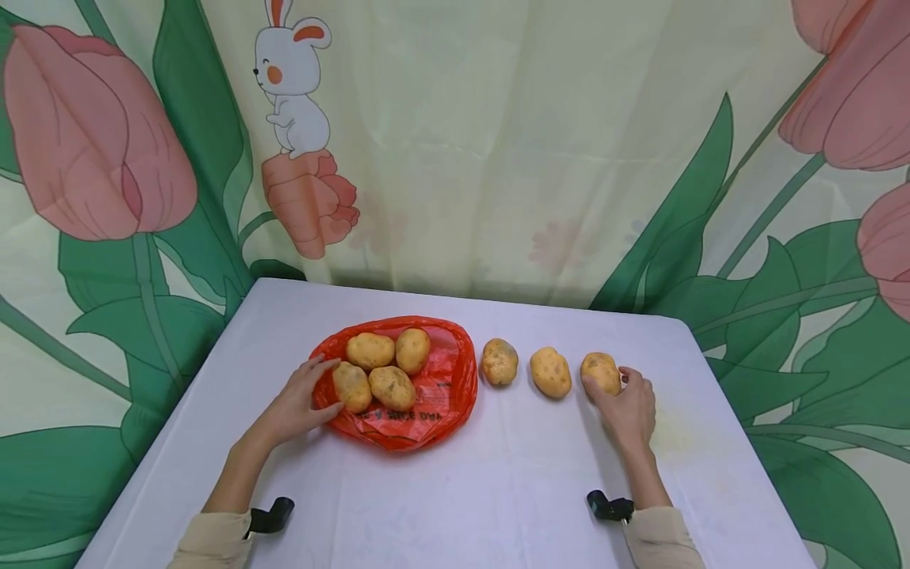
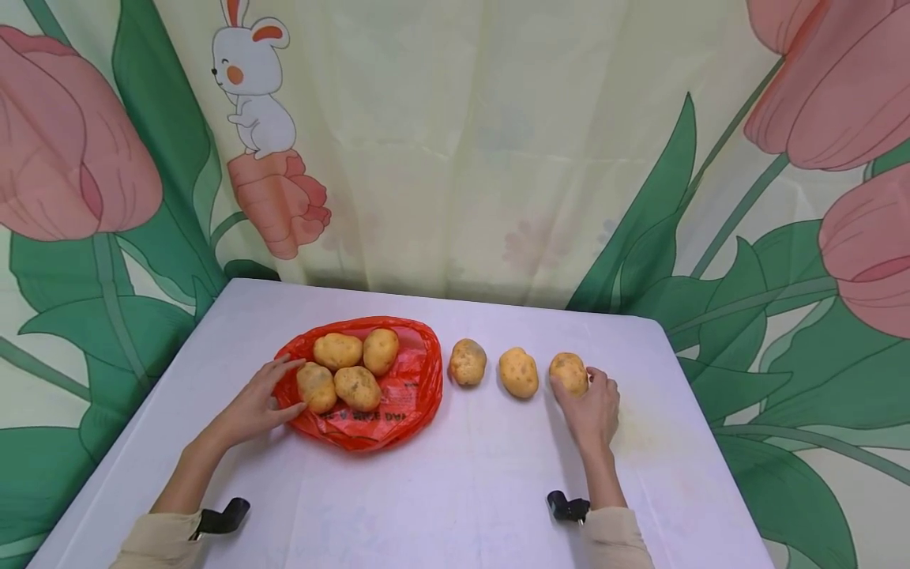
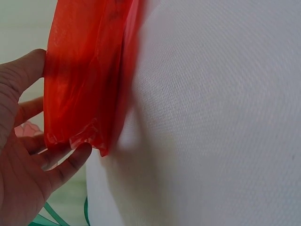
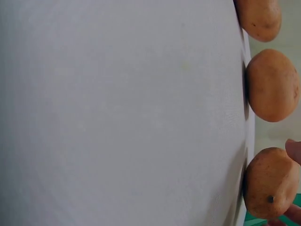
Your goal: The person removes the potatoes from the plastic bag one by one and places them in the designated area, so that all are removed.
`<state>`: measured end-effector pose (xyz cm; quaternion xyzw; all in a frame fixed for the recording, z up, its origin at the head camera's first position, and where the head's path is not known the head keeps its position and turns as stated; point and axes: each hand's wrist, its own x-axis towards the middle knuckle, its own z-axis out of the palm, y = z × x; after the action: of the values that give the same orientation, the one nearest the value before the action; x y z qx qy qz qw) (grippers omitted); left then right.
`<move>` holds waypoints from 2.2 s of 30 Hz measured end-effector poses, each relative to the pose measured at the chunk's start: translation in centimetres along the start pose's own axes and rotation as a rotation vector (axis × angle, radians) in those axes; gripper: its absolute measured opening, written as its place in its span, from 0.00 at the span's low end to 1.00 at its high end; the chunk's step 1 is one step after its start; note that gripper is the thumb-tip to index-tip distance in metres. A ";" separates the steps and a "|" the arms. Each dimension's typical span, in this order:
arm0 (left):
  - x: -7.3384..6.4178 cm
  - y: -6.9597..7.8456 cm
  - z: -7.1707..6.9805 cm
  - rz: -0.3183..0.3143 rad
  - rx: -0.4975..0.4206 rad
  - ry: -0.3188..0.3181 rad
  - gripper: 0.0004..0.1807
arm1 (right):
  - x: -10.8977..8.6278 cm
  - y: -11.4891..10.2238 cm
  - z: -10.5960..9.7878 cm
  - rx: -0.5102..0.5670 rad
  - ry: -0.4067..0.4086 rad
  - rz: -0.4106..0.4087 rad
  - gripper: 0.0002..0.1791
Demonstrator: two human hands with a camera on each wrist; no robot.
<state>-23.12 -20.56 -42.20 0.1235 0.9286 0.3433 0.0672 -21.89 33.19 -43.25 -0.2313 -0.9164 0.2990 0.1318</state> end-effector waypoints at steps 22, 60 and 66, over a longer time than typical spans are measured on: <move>-0.3 0.1 0.3 0.012 -0.005 0.010 0.41 | -3.7 -5.7 -0.1 0.340 0.103 -0.300 0.31; -0.2 0.3 0.0 0.013 0.014 -0.002 0.42 | -11.3 -17.0 7.0 0.560 -0.354 -0.541 0.27; -0.2 0.2 0.2 0.005 0.009 0.001 0.42 | -11.8 -18.5 8.3 0.496 -0.432 -0.603 0.27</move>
<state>-22.87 -20.37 -42.20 0.1261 0.9299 0.3393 0.0652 -21.28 10.03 -39.70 0.1528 -0.8500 0.4993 0.0699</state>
